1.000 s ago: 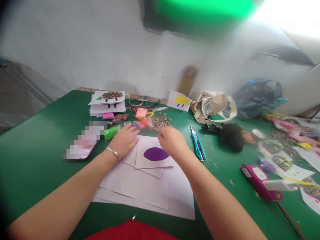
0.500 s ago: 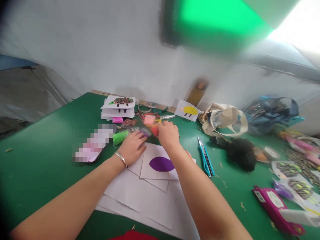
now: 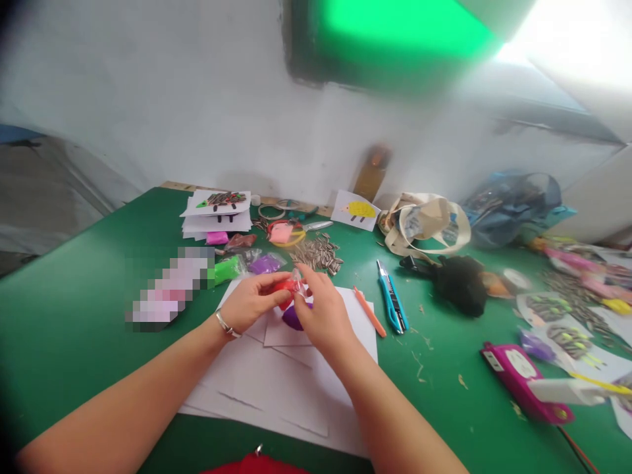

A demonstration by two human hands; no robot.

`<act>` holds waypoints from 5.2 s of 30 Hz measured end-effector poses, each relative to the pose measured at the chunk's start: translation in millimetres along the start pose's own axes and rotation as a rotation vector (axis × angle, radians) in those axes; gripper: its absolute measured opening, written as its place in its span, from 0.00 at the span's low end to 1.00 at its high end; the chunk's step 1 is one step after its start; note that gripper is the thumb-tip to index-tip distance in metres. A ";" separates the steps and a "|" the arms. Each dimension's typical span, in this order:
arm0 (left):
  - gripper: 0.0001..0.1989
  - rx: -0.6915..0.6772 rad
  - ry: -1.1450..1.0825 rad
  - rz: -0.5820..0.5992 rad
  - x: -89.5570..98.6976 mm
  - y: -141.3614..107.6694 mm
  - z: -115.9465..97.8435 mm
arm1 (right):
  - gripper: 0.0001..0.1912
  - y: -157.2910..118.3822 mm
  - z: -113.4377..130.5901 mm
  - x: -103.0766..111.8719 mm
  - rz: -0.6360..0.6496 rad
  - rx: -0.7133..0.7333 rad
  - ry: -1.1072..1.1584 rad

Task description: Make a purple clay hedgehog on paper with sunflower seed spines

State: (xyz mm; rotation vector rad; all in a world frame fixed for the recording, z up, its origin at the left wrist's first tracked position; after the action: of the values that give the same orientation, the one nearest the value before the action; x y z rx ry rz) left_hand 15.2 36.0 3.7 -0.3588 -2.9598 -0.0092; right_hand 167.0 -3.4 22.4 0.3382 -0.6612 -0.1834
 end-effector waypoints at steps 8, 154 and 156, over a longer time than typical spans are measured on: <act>0.29 0.002 0.077 0.005 2.6 2.3 2.7 | 0.13 7.4 -17.7 2.8 0.099 -0.341 0.334; 0.23 0.062 -0.103 -0.102 16.3 6.0 -2.9 | 0.16 6.7 -19.6 5.6 0.110 -0.622 1.004; 0.22 0.044 -0.057 -0.102 17.0 6.3 -3.9 | 0.15 6.9 -19.6 5.6 0.133 -0.631 1.018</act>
State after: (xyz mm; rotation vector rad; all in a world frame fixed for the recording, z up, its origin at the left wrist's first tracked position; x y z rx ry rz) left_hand 1.0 46.0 10.1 -0.2060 -3.0259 0.0550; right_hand 184.1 6.4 13.7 -0.2357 0.3925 -0.0661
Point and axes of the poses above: each hand's wrist, its own y-axis towards the middle knuckle, its own x-axis out of the back of the hand, z = x × y, the point moved 4 cm from there along y, towards the middle knuckle, and after that the axes turned 8 degrees about -z, right-handed, at the moved point
